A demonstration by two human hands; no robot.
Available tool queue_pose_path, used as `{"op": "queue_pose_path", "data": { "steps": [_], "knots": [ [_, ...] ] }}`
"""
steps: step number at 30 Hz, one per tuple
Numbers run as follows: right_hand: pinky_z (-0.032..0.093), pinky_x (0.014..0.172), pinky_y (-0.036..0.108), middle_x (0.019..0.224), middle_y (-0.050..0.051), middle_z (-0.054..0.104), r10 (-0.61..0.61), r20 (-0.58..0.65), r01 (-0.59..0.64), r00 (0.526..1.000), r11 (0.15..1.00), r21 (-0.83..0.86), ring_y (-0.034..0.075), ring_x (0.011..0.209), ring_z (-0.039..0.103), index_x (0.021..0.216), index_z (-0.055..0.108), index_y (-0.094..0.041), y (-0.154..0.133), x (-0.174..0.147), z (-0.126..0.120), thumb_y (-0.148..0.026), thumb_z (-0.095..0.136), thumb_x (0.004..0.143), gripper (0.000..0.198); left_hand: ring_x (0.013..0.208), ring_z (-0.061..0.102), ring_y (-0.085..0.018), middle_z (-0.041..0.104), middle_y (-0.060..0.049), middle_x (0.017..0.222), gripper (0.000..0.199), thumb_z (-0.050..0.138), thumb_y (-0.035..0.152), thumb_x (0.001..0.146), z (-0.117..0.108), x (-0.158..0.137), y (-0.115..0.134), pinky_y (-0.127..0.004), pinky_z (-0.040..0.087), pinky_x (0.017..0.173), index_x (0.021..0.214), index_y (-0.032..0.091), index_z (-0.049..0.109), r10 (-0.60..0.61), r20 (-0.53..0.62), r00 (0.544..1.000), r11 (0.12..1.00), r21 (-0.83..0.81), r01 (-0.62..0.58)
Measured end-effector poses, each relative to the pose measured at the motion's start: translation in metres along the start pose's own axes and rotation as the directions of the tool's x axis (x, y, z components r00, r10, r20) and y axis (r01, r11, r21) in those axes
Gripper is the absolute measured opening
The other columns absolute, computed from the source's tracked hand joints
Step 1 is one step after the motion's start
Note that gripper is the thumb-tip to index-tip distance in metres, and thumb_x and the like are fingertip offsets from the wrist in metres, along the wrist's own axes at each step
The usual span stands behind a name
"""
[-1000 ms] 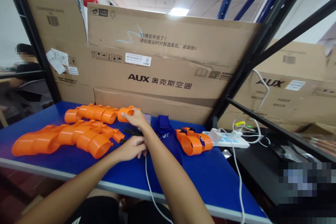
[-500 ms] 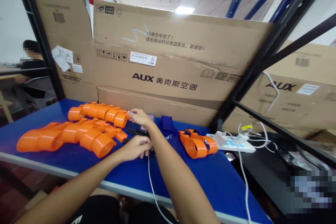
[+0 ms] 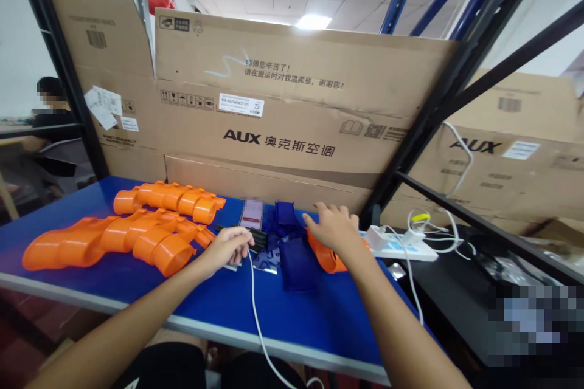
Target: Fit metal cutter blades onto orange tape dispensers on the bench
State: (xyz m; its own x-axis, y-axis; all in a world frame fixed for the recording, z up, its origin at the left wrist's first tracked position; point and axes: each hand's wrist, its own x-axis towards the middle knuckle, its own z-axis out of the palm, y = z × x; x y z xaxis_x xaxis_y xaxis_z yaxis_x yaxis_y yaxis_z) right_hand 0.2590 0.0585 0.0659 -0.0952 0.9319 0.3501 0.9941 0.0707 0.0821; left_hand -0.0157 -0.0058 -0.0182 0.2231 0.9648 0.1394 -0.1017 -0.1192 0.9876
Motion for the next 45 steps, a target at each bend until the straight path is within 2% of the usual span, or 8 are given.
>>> {"op": "queue_pose_path", "data": {
  "steps": [4, 6, 8, 12, 18, 31, 38, 45],
  "knots": [
    [0.037, 0.094, 0.063, 0.130, 0.020, 0.065, 0.086, 0.191, -0.071, 0.978, 0.994, -0.080, 0.047, 0.121, 0.054, 0.134, 0.063, -0.024, 0.031, -0.012, -0.002, -0.068, 0.049, 0.090, 0.063, 0.037, 0.048, -0.009, 0.061, 0.001, 0.056, 0.037, 0.060, 0.053, 0.084, -0.002, 0.000, -0.001, -0.019, 0.026, 0.037, 0.081, 0.017, 0.066, -0.004, -0.008, 1.000, 1.000, 0.012, 0.004],
    [0.039, 0.094, 0.056, 0.126, 0.021, 0.067, 0.045, 0.294, -0.021, 0.955, 0.996, -0.083, 0.042, 0.116, 0.059, 0.136, 0.062, -0.020, 0.038, -0.018, -0.001, -0.066, 0.046, 0.092, 0.065, 0.038, 0.048, -0.009, 0.060, 0.001, 0.056, 0.038, 0.060, 0.054, 0.084, -0.003, 0.001, -0.002, -0.019, 0.026, 0.037, 0.081, 0.017, 0.065, -0.020, -0.011, 1.000, 0.999, 0.027, 0.021],
    [0.040, 0.094, 0.050, 0.124, 0.020, 0.068, -0.021, 0.321, 0.054, 0.947, 0.994, -0.095, 0.038, 0.114, 0.061, 0.138, 0.060, -0.019, 0.039, -0.026, 0.001, -0.060, 0.044, 0.096, 0.061, 0.037, 0.048, -0.008, 0.061, 0.001, 0.057, 0.038, 0.060, 0.055, 0.084, -0.004, 0.002, -0.004, -0.019, 0.026, 0.037, 0.082, 0.017, 0.065, -0.034, -0.009, 0.999, 0.999, 0.038, 0.035],
    [0.039, 0.091, 0.045, 0.124, 0.019, 0.067, -0.097, 0.228, 0.139, 0.969, 0.975, -0.175, 0.036, 0.113, 0.058, 0.137, 0.061, -0.019, 0.027, -0.039, 0.003, -0.039, 0.042, 0.101, 0.046, 0.038, 0.049, -0.008, 0.062, 0.001, 0.059, 0.037, 0.059, 0.054, 0.085, -0.006, 0.003, -0.011, -0.018, 0.027, 0.037, 0.085, 0.017, 0.065, -0.028, 0.002, 1.000, 0.999, 0.036, 0.028],
    [0.038, 0.087, 0.041, 0.115, 0.023, 0.070, -0.147, 0.156, 0.182, 0.977, 0.954, -0.238, 0.034, 0.108, 0.059, 0.107, 0.075, -0.011, 0.012, -0.047, 0.001, -0.019, 0.044, 0.096, 0.034, 0.038, 0.051, -0.009, 0.062, 0.001, 0.058, 0.037, 0.059, 0.053, 0.085, -0.006, 0.005, -0.015, -0.019, 0.027, 0.037, 0.085, 0.017, 0.066, -0.016, 0.012, 1.000, 0.999, 0.031, 0.016],
    [0.042, 0.076, 0.035, 0.100, 0.018, 0.075, -0.091, -0.005, 0.088, 0.996, 0.970, -0.227, 0.030, 0.093, 0.070, 0.100, 0.074, -0.014, 0.002, -0.040, -0.029, -0.021, 0.042, 0.097, 0.033, 0.038, 0.050, -0.008, 0.062, 0.001, 0.059, 0.035, 0.060, 0.052, 0.085, -0.007, 0.006, -0.016, -0.018, 0.027, 0.037, 0.085, 0.017, 0.066, -0.004, 0.013, 1.000, 1.000, 0.027, 0.004],
    [0.046, 0.076, 0.037, 0.089, 0.022, 0.075, 0.047, -0.053, -0.056, 0.998, 0.979, -0.194, 0.034, 0.088, 0.073, 0.090, 0.077, -0.010, 0.001, -0.034, -0.039, -0.024, 0.043, 0.096, 0.037, 0.038, 0.050, -0.009, 0.062, 0.001, 0.058, 0.035, 0.060, 0.053, 0.085, -0.007, 0.006, -0.015, -0.018, 0.027, 0.037, 0.085, 0.018, 0.066, -0.012, 0.015, 1.000, 0.999, 0.033, 0.012],
    [0.045, 0.071, 0.036, 0.086, 0.020, 0.074, 0.072, -0.184, -0.095, 0.980, 0.988, -0.121, 0.031, 0.083, 0.071, 0.085, 0.076, -0.012, 0.005, -0.029, -0.073, -0.025, 0.041, 0.094, 0.039, 0.039, 0.050, -0.009, 0.061, 0.001, 0.059, 0.033, 0.063, 0.050, 0.085, -0.006, 0.005, -0.015, -0.018, 0.028, 0.037, 0.087, 0.017, 0.067, -0.001, 0.002, 1.000, 1.000, -0.017, 0.001]
  ]
}}
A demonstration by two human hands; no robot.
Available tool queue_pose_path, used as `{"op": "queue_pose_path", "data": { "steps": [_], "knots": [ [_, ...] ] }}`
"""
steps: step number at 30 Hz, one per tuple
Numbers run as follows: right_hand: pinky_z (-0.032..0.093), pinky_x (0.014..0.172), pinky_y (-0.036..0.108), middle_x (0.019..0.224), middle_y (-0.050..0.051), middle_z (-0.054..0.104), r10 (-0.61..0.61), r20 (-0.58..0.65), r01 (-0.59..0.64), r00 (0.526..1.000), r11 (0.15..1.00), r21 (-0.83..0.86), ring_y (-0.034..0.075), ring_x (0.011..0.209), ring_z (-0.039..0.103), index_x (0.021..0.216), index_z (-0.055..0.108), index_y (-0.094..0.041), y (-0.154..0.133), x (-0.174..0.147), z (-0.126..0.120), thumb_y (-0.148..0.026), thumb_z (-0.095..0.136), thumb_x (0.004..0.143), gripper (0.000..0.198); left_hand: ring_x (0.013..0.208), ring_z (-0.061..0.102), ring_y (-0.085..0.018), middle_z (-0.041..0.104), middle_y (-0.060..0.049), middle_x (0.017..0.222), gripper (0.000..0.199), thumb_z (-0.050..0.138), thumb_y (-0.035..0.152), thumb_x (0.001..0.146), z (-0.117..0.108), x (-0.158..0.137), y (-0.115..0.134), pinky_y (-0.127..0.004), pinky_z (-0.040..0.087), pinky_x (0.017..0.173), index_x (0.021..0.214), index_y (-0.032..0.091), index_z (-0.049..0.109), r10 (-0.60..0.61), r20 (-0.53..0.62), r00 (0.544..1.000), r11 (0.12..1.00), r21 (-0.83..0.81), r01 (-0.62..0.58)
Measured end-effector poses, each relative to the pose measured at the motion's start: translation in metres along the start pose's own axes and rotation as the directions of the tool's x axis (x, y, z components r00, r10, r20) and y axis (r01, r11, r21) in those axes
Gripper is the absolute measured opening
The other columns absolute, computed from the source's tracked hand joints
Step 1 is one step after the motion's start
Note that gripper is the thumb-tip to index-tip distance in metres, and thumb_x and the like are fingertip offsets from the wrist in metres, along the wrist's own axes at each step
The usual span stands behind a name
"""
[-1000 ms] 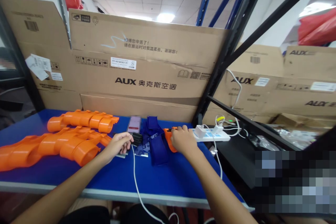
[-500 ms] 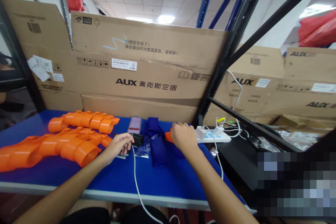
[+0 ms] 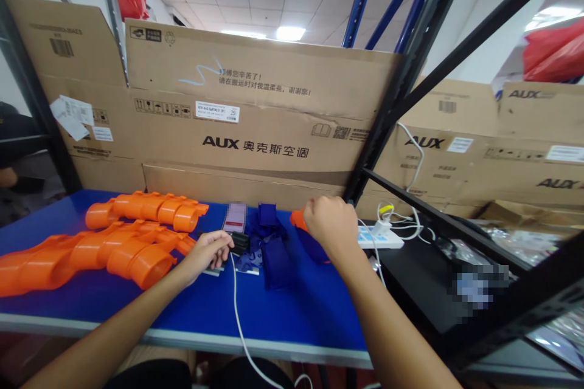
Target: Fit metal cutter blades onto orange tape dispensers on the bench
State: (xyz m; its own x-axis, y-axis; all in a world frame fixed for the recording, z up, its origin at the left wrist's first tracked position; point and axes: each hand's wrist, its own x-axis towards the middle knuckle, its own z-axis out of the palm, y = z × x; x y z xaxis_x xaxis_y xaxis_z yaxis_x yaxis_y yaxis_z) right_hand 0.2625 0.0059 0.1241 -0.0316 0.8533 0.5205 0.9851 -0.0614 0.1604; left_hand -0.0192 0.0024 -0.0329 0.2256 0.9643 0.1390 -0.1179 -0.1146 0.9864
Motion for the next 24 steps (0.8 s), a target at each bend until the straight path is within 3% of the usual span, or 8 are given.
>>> {"op": "queue_pose_path", "data": {
  "steps": [4, 6, 9, 13, 16, 18, 20, 24],
  "knots": [
    [0.045, 0.081, 0.036, 0.099, 0.014, 0.074, -0.071, -0.239, 0.139, 0.968, 0.950, 0.280, 0.028, 0.095, 0.066, 0.094, 0.075, -0.016, -0.010, -0.001, -0.018, -0.023, 0.042, 0.090, 0.035, 0.054, 0.061, -0.013, 0.069, -0.005, 0.073, 0.039, 0.071, 0.047, 0.082, -0.001, -0.001, 0.005, -0.021, 0.039, 0.044, 0.105, 0.015, 0.069, 0.052, -0.032, 0.998, 0.991, -0.120, -0.056],
    [0.044, 0.087, 0.036, 0.102, 0.010, 0.074, -0.112, -0.318, 0.256, 0.941, 0.853, 0.456, 0.026, 0.098, 0.064, 0.097, 0.074, -0.018, -0.027, -0.009, -0.022, -0.022, 0.041, 0.090, 0.034, 0.069, 0.067, -0.017, 0.074, -0.011, 0.091, 0.048, 0.073, 0.047, 0.081, 0.000, -0.003, 0.010, -0.024, 0.048, 0.053, 0.116, 0.014, 0.067, 0.068, -0.036, 0.997, 0.979, -0.191, -0.074],
    [0.043, 0.091, 0.037, 0.107, 0.010, 0.073, -0.187, -0.332, 0.364, 0.925, 0.690, 0.625, 0.026, 0.102, 0.062, 0.102, 0.073, -0.018, -0.064, -0.030, -0.019, -0.020, 0.043, 0.089, 0.032, 0.088, 0.070, -0.024, 0.073, -0.018, 0.110, 0.054, 0.069, 0.053, 0.084, 0.001, -0.006, 0.018, -0.031, 0.055, 0.067, 0.119, 0.012, 0.067, 0.068, -0.029, 0.997, 0.945, -0.320, -0.074],
    [0.042, 0.097, 0.042, 0.117, 0.011, 0.068, -0.290, -0.374, 0.473, 0.881, 0.522, 0.710, 0.026, 0.107, 0.059, 0.108, 0.072, -0.020, -0.113, -0.062, -0.002, -0.018, 0.050, 0.087, 0.030, 0.087, 0.070, -0.024, 0.074, -0.014, 0.104, 0.058, 0.054, 0.066, 0.089, 0.002, -0.006, 0.024, -0.033, 0.056, 0.068, 0.117, 0.016, 0.066, 0.024, -0.054, 0.998, 0.887, -0.460, -0.046],
    [0.045, 0.096, 0.042, 0.119, 0.010, 0.068, -0.325, -0.451, 0.547, 0.832, 0.341, 0.764, 0.026, 0.107, 0.061, 0.111, 0.071, -0.022, -0.133, -0.074, 0.015, -0.025, 0.059, 0.088, 0.026, 0.081, 0.070, -0.022, 0.075, -0.008, 0.097, 0.050, 0.065, 0.060, 0.085, 0.000, -0.001, 0.022, -0.031, 0.055, 0.067, 0.113, 0.018, 0.065, 0.017, -0.242, 0.970, 0.879, -0.458, -0.129],
    [0.048, 0.094, 0.041, 0.115, 0.010, 0.069, -0.261, -0.480, 0.536, 0.838, 0.225, 0.814, 0.026, 0.106, 0.063, 0.113, 0.070, -0.021, -0.140, -0.074, 0.025, -0.029, 0.057, 0.091, 0.026, 0.082, 0.070, -0.021, 0.075, -0.005, 0.094, 0.047, 0.073, 0.054, 0.080, -0.002, 0.002, 0.020, -0.031, 0.055, 0.073, 0.109, 0.018, 0.065, 0.046, -0.369, 0.928, 0.877, -0.429, -0.215],
    [0.051, 0.088, 0.037, 0.108, 0.010, 0.071, -0.144, -0.424, 0.444, 0.894, 0.159, 0.882, 0.024, 0.099, 0.066, 0.111, 0.070, -0.021, -0.144, -0.067, 0.036, -0.031, 0.052, 0.095, 0.026, 0.085, 0.071, -0.022, 0.075, -0.004, 0.094, 0.045, 0.076, 0.051, 0.078, -0.005, 0.004, 0.018, -0.033, 0.055, 0.079, 0.107, 0.018, 0.065, 0.083, -0.429, 0.900, 0.871, -0.408, -0.275],
    [0.054, 0.073, 0.031, 0.094, 0.008, 0.073, 0.002, -0.176, 0.175, 0.984, 0.047, 0.983, 0.021, 0.082, 0.068, 0.112, 0.069, -0.019, -0.152, -0.053, 0.059, -0.040, 0.051, 0.097, 0.031, 0.088, 0.071, -0.022, 0.076, -0.005, 0.097, 0.043, 0.080, 0.045, 0.075, -0.014, 0.007, 0.017, -0.032, 0.054, 0.082, 0.106, 0.018, 0.067, 0.144, -0.353, 0.925, 0.889, -0.364, -0.277]
  ]
}}
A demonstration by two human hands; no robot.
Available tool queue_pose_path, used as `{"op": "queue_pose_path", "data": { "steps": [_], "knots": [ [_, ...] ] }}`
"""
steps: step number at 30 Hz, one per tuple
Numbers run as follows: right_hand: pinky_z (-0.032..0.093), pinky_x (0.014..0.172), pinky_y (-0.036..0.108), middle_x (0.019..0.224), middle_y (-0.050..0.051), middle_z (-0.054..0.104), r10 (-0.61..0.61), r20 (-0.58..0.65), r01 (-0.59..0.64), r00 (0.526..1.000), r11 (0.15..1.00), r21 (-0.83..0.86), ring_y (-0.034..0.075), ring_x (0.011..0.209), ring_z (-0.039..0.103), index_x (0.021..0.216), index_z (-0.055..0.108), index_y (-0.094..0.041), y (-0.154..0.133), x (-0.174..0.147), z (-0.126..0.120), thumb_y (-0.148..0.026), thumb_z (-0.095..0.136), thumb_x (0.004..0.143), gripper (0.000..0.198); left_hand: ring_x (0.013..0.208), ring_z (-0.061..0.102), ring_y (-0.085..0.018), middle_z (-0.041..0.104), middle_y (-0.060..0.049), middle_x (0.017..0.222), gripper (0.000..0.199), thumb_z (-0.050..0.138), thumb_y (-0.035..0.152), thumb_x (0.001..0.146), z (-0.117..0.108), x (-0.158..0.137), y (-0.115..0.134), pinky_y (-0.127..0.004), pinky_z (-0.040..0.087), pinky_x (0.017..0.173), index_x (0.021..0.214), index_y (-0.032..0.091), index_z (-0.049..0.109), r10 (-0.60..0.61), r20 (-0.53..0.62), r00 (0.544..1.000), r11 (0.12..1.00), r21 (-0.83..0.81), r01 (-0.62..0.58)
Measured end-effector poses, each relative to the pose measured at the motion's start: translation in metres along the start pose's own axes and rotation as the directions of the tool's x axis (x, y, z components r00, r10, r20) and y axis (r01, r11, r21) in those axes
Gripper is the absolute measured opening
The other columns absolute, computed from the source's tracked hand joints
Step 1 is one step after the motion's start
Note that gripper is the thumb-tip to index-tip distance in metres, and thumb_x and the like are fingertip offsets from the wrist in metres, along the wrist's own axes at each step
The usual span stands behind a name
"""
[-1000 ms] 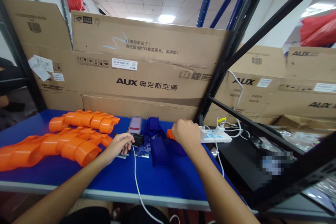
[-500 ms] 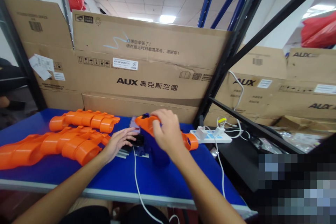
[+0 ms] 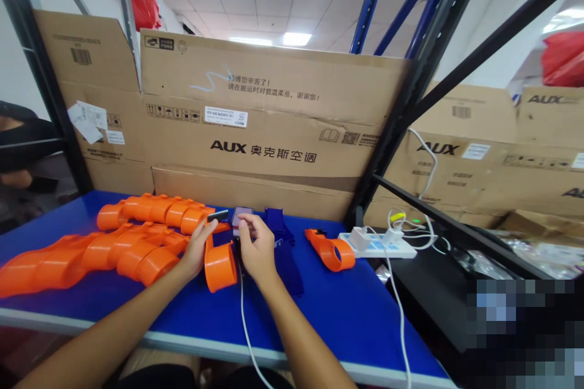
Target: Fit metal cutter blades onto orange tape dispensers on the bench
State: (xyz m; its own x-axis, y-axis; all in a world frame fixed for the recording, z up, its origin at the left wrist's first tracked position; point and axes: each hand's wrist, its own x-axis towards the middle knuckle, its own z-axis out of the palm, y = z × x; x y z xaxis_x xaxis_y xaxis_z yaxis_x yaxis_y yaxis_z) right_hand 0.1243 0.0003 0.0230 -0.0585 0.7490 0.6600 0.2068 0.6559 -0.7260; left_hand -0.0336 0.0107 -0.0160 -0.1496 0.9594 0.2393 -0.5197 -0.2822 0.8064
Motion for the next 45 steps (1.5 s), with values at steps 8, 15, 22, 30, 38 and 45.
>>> {"op": "queue_pose_path", "data": {
  "steps": [8, 15, 22, 30, 38, 45],
  "knots": [
    [0.045, 0.052, 0.024, 0.077, 0.004, 0.068, 0.169, 0.145, -0.177, 0.975, 0.983, 0.045, 0.015, 0.060, 0.057, 0.100, 0.071, -0.017, 0.019, -0.011, 0.007, -0.046, 0.060, 0.090, 0.033, 0.085, 0.071, -0.022, 0.076, -0.007, 0.097, 0.047, 0.082, 0.045, 0.072, -0.011, 0.001, 0.007, -0.031, 0.055, 0.079, 0.107, 0.017, 0.069, 0.004, 0.116, 0.993, 0.996, 0.089, -0.014],
    [0.042, 0.054, 0.022, 0.066, -0.001, 0.058, 0.150, 0.186, -0.158, 0.971, 0.987, 0.028, 0.013, 0.058, 0.051, 0.078, 0.064, -0.018, 0.023, -0.020, 0.008, -0.043, 0.062, 0.085, 0.025, 0.087, 0.069, -0.022, 0.075, -0.006, 0.091, 0.047, 0.076, 0.058, 0.075, -0.009, -0.006, 0.001, -0.029, 0.053, 0.078, 0.100, 0.018, 0.072, 0.030, 0.030, 0.999, 0.989, 0.146, -0.034],
    [0.042, 0.055, 0.023, 0.063, -0.002, 0.056, 0.170, 0.117, -0.173, 0.979, 0.985, 0.017, 0.013, 0.057, 0.050, 0.070, 0.057, -0.020, 0.028, -0.022, 0.011, -0.037, 0.056, 0.082, 0.021, 0.092, 0.068, -0.024, 0.076, -0.008, 0.097, 0.045, 0.073, 0.056, 0.079, -0.007, -0.005, 0.000, -0.031, 0.051, 0.084, 0.102, 0.018, 0.074, 0.088, 0.155, 0.984, 0.962, 0.243, -0.125],
    [0.036, 0.052, 0.022, 0.055, -0.004, 0.050, 0.155, 0.103, -0.146, 0.983, 0.986, -0.084, 0.012, 0.053, 0.046, 0.063, 0.054, -0.020, 0.025, -0.025, 0.008, -0.032, 0.053, 0.079, 0.020, 0.086, 0.066, -0.024, 0.073, -0.005, 0.086, 0.042, 0.070, 0.054, 0.082, -0.004, -0.006, 0.007, -0.030, 0.049, 0.077, 0.098, 0.016, 0.074, 0.077, 0.190, 0.979, 0.932, 0.335, -0.138],
    [0.032, 0.051, 0.021, 0.054, -0.004, 0.044, 0.139, 0.096, -0.125, 0.986, 0.983, -0.135, 0.012, 0.054, 0.042, 0.059, 0.050, -0.021, 0.024, -0.024, 0.008, -0.032, 0.052, 0.079, 0.023, 0.077, 0.064, -0.020, 0.073, -0.005, 0.087, 0.040, 0.069, 0.052, 0.085, -0.005, -0.005, 0.007, -0.030, 0.050, 0.079, 0.104, 0.016, 0.075, 0.090, 0.253, 0.963, 0.943, 0.290, -0.165],
    [0.030, 0.050, 0.022, 0.052, -0.005, 0.041, 0.132, 0.062, -0.119, 0.989, 0.977, -0.174, 0.011, 0.052, 0.038, 0.057, 0.048, -0.021, 0.021, -0.025, 0.009, -0.033, 0.052, 0.081, 0.027, 0.080, 0.065, -0.021, 0.074, -0.006, 0.090, 0.043, 0.070, 0.052, 0.085, -0.004, -0.008, 0.008, -0.031, 0.051, 0.080, 0.106, 0.015, 0.075, 0.060, 0.230, 0.971, 0.951, 0.281, -0.125]
  ]
}}
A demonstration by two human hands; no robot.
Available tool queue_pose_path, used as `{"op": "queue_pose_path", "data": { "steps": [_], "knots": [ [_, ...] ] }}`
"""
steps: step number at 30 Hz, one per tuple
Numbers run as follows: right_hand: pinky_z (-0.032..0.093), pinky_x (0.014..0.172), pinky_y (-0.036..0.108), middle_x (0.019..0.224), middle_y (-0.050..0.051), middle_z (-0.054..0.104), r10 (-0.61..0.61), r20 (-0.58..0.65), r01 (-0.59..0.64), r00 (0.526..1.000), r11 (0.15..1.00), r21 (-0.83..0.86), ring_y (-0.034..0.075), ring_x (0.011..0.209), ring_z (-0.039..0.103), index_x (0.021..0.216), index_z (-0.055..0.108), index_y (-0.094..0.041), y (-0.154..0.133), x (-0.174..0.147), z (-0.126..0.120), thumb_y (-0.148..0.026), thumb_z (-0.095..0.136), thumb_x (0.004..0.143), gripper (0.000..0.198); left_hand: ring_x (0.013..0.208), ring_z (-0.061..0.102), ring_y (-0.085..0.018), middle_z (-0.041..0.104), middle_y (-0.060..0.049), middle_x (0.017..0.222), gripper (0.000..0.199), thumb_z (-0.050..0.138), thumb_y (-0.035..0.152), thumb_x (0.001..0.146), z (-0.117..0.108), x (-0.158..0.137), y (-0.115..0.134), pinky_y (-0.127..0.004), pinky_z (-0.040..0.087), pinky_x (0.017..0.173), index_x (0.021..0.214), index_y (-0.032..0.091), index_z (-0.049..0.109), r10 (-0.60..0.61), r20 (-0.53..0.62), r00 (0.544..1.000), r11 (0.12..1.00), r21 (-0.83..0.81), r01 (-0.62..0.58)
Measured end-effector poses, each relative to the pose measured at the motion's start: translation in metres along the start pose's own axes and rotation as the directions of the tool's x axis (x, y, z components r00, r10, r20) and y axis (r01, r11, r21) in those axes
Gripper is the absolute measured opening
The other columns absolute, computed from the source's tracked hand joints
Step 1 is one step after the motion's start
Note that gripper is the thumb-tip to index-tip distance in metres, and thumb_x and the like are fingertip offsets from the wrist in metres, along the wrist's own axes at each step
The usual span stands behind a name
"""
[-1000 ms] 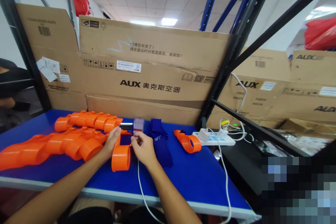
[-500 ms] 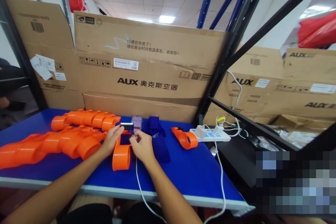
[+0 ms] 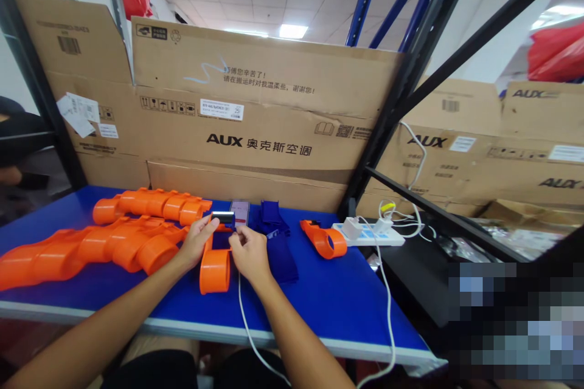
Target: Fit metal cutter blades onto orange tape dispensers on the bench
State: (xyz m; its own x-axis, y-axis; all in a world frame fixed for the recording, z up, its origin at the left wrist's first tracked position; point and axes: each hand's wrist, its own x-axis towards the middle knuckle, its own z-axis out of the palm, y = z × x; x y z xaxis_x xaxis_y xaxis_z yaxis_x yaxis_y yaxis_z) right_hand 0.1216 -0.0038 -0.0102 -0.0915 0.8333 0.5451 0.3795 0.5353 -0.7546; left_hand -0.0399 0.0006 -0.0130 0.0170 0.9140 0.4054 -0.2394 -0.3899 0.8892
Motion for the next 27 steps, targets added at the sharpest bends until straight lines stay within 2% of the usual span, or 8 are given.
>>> {"op": "queue_pose_path", "data": {
  "steps": [5, 9, 12, 15, 18, 20, 23, 27],
  "knots": [
    [0.031, 0.051, 0.022, 0.053, -0.005, 0.043, 0.008, -0.014, -0.008, 1.000, 1.000, -0.005, 0.012, 0.053, 0.040, 0.057, 0.049, -0.021, 0.002, -0.001, 0.003, -0.033, 0.051, 0.082, 0.028, 0.075, 0.063, -0.018, 0.070, -0.002, 0.081, 0.035, 0.069, 0.049, 0.086, 0.001, -0.001, 0.000, -0.028, 0.050, 0.078, 0.100, 0.017, 0.073, 0.026, -0.014, 1.000, 1.000, -0.014, -0.026],
    [0.033, 0.052, 0.022, 0.055, -0.004, 0.045, 0.030, -0.025, -0.029, 0.999, 0.999, 0.040, 0.012, 0.055, 0.042, 0.060, 0.053, -0.020, 0.005, -0.001, 0.007, -0.031, 0.052, 0.081, 0.024, 0.073, 0.061, -0.016, 0.069, -0.001, 0.079, 0.034, 0.072, 0.051, 0.083, 0.002, -0.003, -0.002, -0.026, 0.049, 0.073, 0.087, 0.017, 0.071, 0.010, -0.102, 0.995, 0.998, -0.065, -0.016],
    [0.034, 0.053, 0.021, 0.057, -0.004, 0.046, 0.047, -0.011, -0.046, 0.999, 0.994, 0.100, 0.012, 0.056, 0.043, 0.061, 0.053, -0.020, 0.007, 0.000, 0.009, -0.032, 0.054, 0.080, 0.022, 0.070, 0.061, -0.016, 0.070, -0.002, 0.077, 0.038, 0.077, 0.053, 0.078, 0.004, -0.004, -0.003, -0.025, 0.049, 0.069, 0.082, 0.016, 0.070, -0.042, -0.179, 0.983, 0.981, -0.196, 0.006],
    [0.036, 0.053, 0.021, 0.059, -0.004, 0.048, 0.065, 0.023, -0.068, 0.998, 0.983, 0.171, 0.012, 0.056, 0.045, 0.065, 0.052, -0.020, 0.008, 0.001, 0.010, -0.036, 0.054, 0.084, 0.025, 0.068, 0.064, -0.017, 0.071, -0.003, 0.073, 0.040, 0.080, 0.054, 0.075, 0.008, -0.005, -0.002, -0.026, 0.052, 0.067, 0.082, 0.015, 0.071, -0.142, -0.195, 0.971, 0.928, -0.366, 0.063],
    [0.037, 0.052, 0.021, 0.061, -0.004, 0.050, 0.078, 0.064, -0.090, 0.995, 0.972, 0.217, 0.012, 0.054, 0.046, 0.072, 0.053, -0.021, 0.009, 0.001, 0.011, -0.043, 0.054, 0.088, 0.028, 0.072, 0.067, -0.018, 0.073, -0.003, 0.077, 0.036, 0.080, 0.050, 0.077, 0.012, -0.005, 0.000, -0.027, 0.054, 0.074, 0.085, 0.015, 0.072, -0.238, -0.202, 0.950, 0.856, -0.506, 0.106],
    [0.036, 0.051, 0.022, 0.061, -0.004, 0.053, 0.090, 0.094, -0.109, 0.992, 0.968, 0.225, 0.012, 0.053, 0.047, 0.077, 0.055, -0.021, 0.010, 0.001, 0.011, -0.048, 0.053, 0.091, 0.030, 0.076, 0.068, -0.018, 0.075, -0.005, 0.082, 0.037, 0.075, 0.051, 0.082, 0.015, -0.005, 0.002, -0.029, 0.055, 0.079, 0.090, 0.014, 0.072, -0.307, -0.132, 0.942, 0.797, -0.577, 0.179],
    [0.037, 0.049, 0.022, 0.062, -0.003, 0.058, 0.105, 0.114, -0.128, 0.988, 0.968, 0.217, 0.013, 0.052, 0.051, 0.083, 0.058, -0.021, 0.011, 0.001, 0.011, -0.053, 0.053, 0.092, 0.033, 0.079, 0.070, -0.021, 0.075, -0.008, 0.088, 0.045, 0.063, 0.056, 0.089, 0.016, -0.006, 0.006, -0.032, 0.055, 0.081, 0.097, 0.012, 0.072, -0.373, 0.037, 0.927, 0.720, -0.619, 0.314],
    [0.038, 0.049, 0.022, 0.061, -0.003, 0.059, 0.082, 0.090, -0.097, 0.993, 0.979, 0.180, 0.013, 0.051, 0.050, 0.084, 0.059, -0.022, 0.010, 0.001, 0.011, -0.053, 0.054, 0.090, 0.033, 0.073, 0.069, -0.021, 0.075, -0.007, 0.082, 0.045, 0.061, 0.057, 0.091, 0.014, -0.007, 0.009, -0.033, 0.055, 0.077, 0.096, 0.013, 0.070, -0.374, 0.077, 0.924, 0.707, -0.622, 0.338]
  ]
}}
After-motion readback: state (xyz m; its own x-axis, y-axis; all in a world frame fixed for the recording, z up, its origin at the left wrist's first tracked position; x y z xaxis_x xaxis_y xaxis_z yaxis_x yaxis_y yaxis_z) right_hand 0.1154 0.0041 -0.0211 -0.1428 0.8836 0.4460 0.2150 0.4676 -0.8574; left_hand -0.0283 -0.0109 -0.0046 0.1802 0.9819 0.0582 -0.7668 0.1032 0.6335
